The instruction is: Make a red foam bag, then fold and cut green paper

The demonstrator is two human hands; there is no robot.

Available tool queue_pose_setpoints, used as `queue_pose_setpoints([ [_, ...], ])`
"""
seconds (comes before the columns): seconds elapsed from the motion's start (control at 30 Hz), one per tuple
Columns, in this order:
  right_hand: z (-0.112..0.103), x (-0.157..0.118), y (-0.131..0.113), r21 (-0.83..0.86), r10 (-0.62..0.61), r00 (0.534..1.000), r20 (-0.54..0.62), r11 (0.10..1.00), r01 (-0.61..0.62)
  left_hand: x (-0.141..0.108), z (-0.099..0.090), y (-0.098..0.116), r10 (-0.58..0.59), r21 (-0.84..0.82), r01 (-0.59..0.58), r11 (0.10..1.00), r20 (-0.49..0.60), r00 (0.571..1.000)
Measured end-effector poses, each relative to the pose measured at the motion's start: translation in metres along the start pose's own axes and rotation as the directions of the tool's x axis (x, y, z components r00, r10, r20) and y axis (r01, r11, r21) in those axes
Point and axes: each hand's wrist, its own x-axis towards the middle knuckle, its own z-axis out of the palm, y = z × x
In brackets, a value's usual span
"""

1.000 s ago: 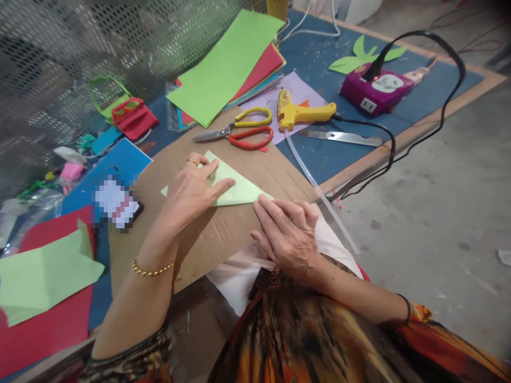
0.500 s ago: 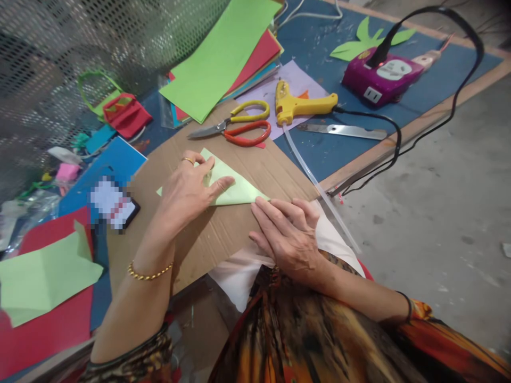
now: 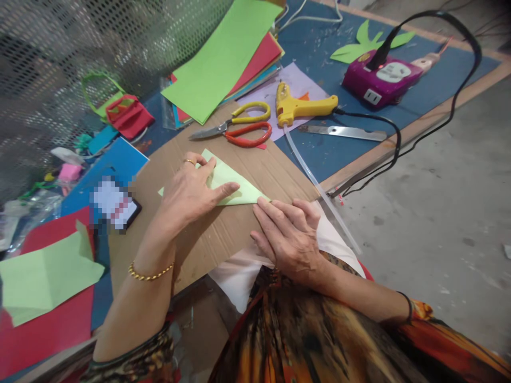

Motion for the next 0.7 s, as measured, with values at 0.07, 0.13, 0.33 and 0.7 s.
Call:
queue_pose_setpoints([
  [0.07, 0.000, 0.001, 0.000, -0.008, 0.002, 1.000, -0.011, 1.000, -0.002, -0.002, -0.003, 0.006, -0.026, 0.022, 0.025, 0.999, 0.025, 0.999],
  [0.13, -0.001, 0.002, 0.000, -0.007, 0.003, 1.000, -0.022, 1.000, -0.003, -0.004, -0.004, 0.014, -0.051, 0.040, 0.050, 0.998, 0.034, 0.998],
  [0.33, -0.004, 0.002, 0.001, 0.046, 0.007, 1.000, -0.019, 0.999, -0.006, -0.008, -0.002, 0.024, -0.078, 0.056, 0.078, 0.995, 0.001, 0.997],
  [0.7, -0.020, 0.001, 0.015, 0.067, 0.015, 1.000, -0.008, 0.998, -0.015, -0.009, -0.001, 0.024, -0.062, 0.032, 0.062, 0.998, 0.003, 0.998],
])
